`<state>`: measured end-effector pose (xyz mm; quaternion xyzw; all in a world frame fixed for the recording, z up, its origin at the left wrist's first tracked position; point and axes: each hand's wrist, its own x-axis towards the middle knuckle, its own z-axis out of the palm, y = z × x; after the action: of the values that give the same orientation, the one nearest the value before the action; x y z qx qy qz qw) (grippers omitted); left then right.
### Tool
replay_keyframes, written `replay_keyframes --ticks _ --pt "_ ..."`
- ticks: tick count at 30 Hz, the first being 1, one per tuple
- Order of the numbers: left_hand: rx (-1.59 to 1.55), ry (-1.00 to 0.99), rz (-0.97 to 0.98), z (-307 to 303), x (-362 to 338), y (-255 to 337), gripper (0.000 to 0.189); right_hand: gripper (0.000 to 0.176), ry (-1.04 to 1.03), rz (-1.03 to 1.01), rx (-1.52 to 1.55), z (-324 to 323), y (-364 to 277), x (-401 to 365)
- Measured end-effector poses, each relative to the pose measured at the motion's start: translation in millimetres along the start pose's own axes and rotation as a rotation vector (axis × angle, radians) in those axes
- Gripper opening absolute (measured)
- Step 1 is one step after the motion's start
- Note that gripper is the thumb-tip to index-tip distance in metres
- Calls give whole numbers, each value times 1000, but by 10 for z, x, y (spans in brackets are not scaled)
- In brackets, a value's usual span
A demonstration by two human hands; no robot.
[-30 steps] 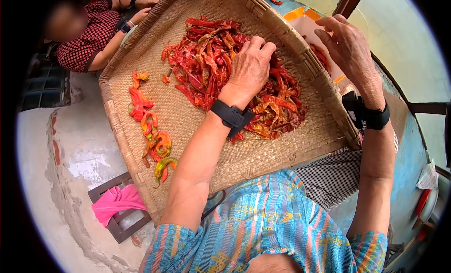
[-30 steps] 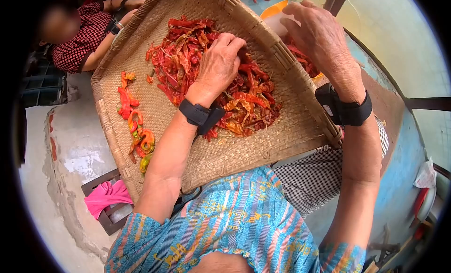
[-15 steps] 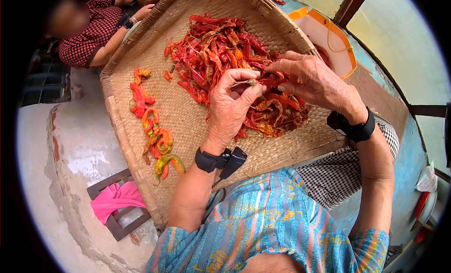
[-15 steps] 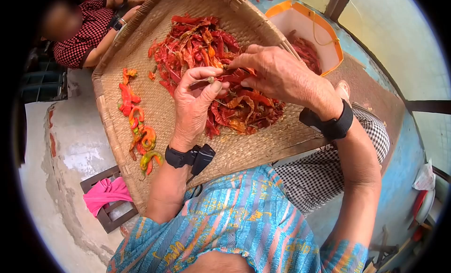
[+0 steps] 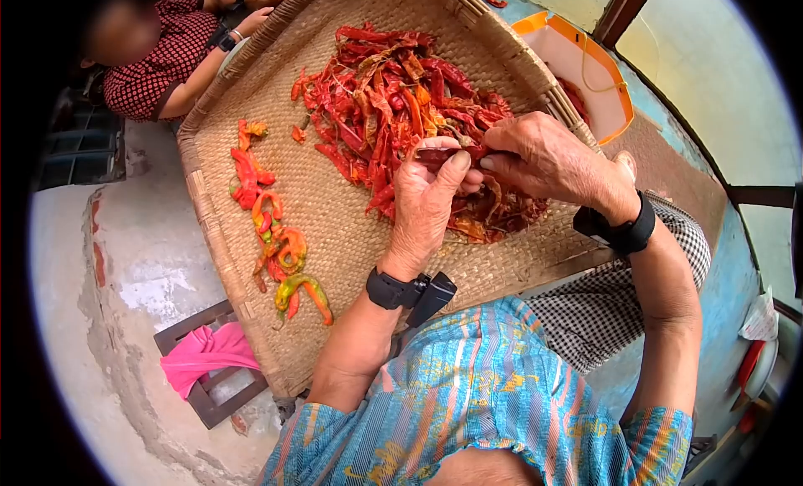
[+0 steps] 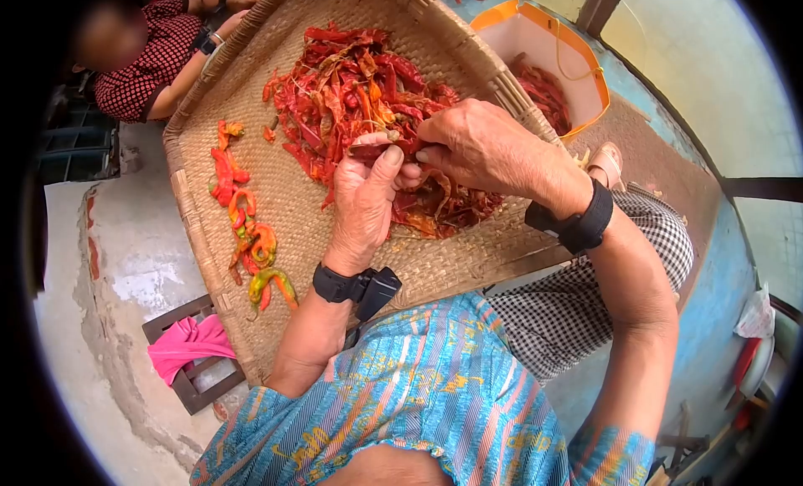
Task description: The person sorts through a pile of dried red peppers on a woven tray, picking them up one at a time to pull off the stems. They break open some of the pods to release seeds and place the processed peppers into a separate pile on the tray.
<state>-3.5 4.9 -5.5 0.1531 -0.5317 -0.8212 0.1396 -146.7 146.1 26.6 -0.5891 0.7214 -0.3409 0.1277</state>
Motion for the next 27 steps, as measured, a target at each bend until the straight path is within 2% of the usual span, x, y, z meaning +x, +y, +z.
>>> replay_keyframes --ticks 4,8,10,12,14,15,16,17,18,19,20,21,23,24,26,27 --pt "152 27 36 0 -23 -2 28 21 2 -23 9 -38 -9 -8" --pt "147 16 43 19 -21 37 27 18 -11 -5 68 -132 -68 2" --pt "88 30 103 95 32 112 26 18 116 126 125 -308 -119 27" --pt "137 8 111 36 123 129 24 26 304 265 262 -424 2 -18" --pt "626 -58 230 -14 210 124 23 33 460 222 150 -605 329 -83" --pt "890 -95 285 76 218 254 24 35 469 327 68 -697 379 -119" --pt "890 -94 285 90 255 247 24 37 477 433 -14 -786 429 -154" --pt "1043 -154 449 117 330 226 25 34 459 465 -245 -843 574 -205" --pt "1191 -216 616 150 410 202 27 34 459 464 -244 -805 626 -227" --pt "1310 -226 743 169 488 146 30 32 551 403 -476 -749 675 -243" --pt "1305 -229 747 195 530 102 30 30 639 339 -712 -731 713 -272" --pt "1421 -255 745 216 553 64 29 29 555 490 -549 -722 514 -222" --pt "1567 -278 739 231 578 8 25 27 521 458 -476 -664 366 -173" --pt "1566 -281 738 226 578 12 25 25 487 423 -401 -646 333 -150" --pt "1455 -229 717 190 565 52 22 22 423 369 -517 -579 352 -154" --pt "1340 -169 721 209 506 154 21 20 418 273 -544 -529 396 -164"
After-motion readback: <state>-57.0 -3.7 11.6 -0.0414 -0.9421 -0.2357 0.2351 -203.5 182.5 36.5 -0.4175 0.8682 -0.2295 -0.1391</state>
